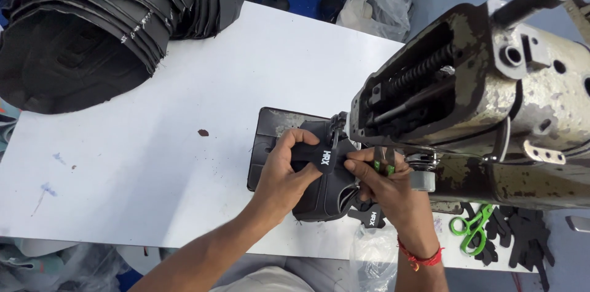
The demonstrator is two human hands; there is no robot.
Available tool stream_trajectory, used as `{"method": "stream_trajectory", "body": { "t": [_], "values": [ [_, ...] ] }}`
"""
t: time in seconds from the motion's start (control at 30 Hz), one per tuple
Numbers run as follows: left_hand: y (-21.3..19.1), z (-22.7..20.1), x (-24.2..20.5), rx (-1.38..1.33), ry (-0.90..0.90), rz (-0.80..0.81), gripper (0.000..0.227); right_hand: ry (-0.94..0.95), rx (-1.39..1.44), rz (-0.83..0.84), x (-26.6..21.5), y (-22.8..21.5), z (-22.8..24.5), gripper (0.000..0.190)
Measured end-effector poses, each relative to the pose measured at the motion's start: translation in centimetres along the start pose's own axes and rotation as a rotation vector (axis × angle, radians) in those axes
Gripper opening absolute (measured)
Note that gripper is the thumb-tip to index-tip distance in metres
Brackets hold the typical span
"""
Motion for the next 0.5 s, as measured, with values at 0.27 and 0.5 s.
{"method": "stream_trajectory", "body": {
  "t": [0.27, 0.5],
  "values": [
    [-0.3, -1.4, -0.5, 0.200, 0.265, -0.105, 0.033, 0.051, -0.044, -0.199, -1.9, -1.4, 1.8, 0.026],
    [-0.1, -1.4, -0.5, 0.169, 0.094, -0.071, 0.035, 0.069, -0.013, -0.163, -1.5, -0.8, 2.5, 0.019]
  ]
}}
Point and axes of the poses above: each hand's wrist, its own x-axis towards the middle knuckle, its own y-axis out of the palm, z = x × y, the point moved 10 cm from there along x, towards the middle knuckle, and after that the axes turned 15 degrees about x, right-handed, at the moved point
